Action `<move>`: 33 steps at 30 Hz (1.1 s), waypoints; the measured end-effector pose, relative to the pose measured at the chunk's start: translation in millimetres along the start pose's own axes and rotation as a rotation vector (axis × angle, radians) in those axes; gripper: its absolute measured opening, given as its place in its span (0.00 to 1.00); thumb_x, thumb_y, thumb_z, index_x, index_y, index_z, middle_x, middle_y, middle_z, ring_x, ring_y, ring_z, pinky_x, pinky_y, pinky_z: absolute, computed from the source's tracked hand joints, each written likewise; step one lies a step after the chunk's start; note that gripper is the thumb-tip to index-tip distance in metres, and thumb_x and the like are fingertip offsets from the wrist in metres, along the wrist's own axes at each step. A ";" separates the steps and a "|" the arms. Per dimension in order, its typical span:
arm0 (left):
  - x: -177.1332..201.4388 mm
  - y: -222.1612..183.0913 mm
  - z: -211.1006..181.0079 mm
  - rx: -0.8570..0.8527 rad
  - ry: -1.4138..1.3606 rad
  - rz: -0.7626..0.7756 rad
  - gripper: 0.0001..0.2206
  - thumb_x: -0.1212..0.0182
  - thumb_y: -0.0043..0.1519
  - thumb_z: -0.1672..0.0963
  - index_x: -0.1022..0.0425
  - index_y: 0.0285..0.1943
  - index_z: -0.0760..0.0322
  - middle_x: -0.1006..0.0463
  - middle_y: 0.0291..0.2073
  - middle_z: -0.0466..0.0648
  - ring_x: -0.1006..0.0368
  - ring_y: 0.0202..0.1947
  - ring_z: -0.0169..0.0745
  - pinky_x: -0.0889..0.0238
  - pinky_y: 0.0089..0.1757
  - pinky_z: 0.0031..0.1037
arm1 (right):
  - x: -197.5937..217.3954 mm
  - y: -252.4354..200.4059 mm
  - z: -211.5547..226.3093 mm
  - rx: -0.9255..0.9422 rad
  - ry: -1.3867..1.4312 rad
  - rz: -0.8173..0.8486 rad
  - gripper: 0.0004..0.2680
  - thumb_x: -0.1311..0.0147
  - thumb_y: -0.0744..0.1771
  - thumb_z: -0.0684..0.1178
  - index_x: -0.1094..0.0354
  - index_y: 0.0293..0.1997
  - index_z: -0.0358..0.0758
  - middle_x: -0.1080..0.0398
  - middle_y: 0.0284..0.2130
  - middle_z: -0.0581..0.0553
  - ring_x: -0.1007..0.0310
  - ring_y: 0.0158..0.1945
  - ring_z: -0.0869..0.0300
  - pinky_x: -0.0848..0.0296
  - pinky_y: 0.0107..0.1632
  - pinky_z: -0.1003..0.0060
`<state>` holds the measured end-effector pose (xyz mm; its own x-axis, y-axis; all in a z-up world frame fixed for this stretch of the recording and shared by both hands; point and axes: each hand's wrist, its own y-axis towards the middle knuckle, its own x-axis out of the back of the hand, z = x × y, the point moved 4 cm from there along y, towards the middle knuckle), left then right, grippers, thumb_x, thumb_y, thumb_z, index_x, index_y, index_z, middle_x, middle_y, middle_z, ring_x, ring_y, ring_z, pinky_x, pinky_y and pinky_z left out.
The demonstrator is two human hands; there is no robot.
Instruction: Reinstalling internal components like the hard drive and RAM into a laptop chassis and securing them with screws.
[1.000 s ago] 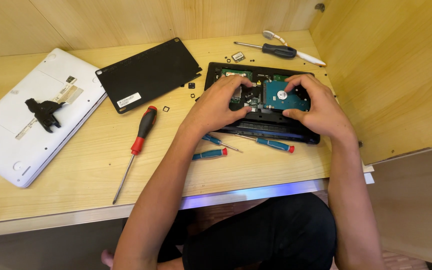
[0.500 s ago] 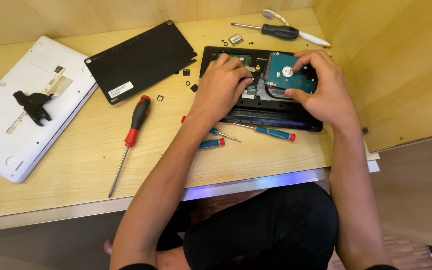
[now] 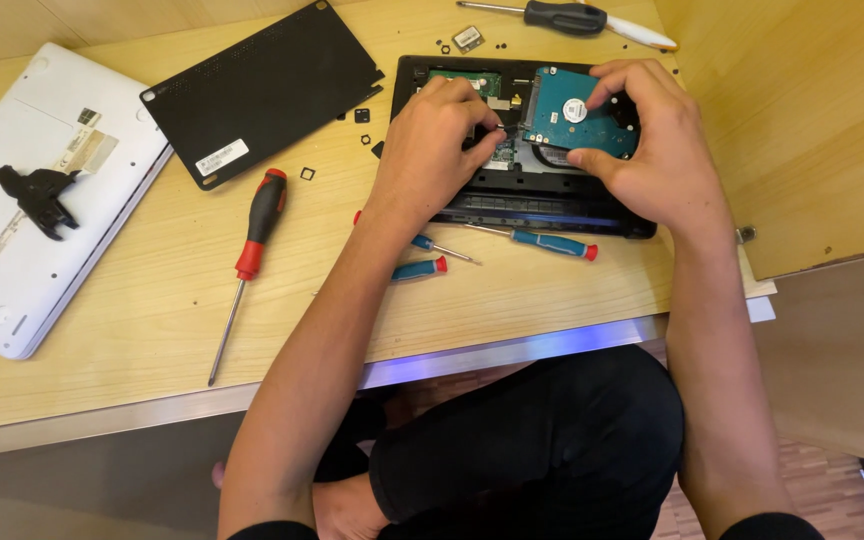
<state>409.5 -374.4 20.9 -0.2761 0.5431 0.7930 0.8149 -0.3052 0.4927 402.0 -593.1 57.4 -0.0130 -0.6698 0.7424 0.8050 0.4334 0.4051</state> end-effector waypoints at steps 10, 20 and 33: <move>-2.0 1.0 -0.6 -0.035 -0.056 0.023 0.03 0.37 0.63 0.58 0.23 0.40 0.64 0.29 0.36 0.48 0.33 0.43 0.49 0.34 0.35 0.40 | -2.3 -0.5 -2.5 0.048 0.002 -0.014 0.18 0.30 0.61 0.39 0.37 0.50 0.34 0.32 0.57 0.33 0.33 0.60 0.43 0.37 0.59 0.52; -0.5 3.3 2.3 -0.021 -0.049 0.001 0.05 0.33 0.57 0.58 0.16 0.40 0.57 0.22 0.32 0.44 0.30 0.39 0.48 0.35 0.34 0.39 | -3.2 -1.7 -7.3 0.072 -0.007 -0.021 0.20 0.27 0.60 0.39 0.37 0.51 0.34 0.32 0.56 0.33 0.33 0.60 0.42 0.37 0.60 0.51; 5.3 -1.0 -6.9 -0.148 0.165 0.066 0.06 0.32 0.60 0.53 0.13 0.42 0.53 0.21 0.36 0.40 0.29 0.41 0.48 0.35 0.39 0.44 | -0.9 -2.9 -4.3 0.093 -0.016 -0.010 0.20 0.26 0.60 0.38 0.38 0.49 0.32 0.32 0.56 0.31 0.32 0.61 0.41 0.37 0.60 0.49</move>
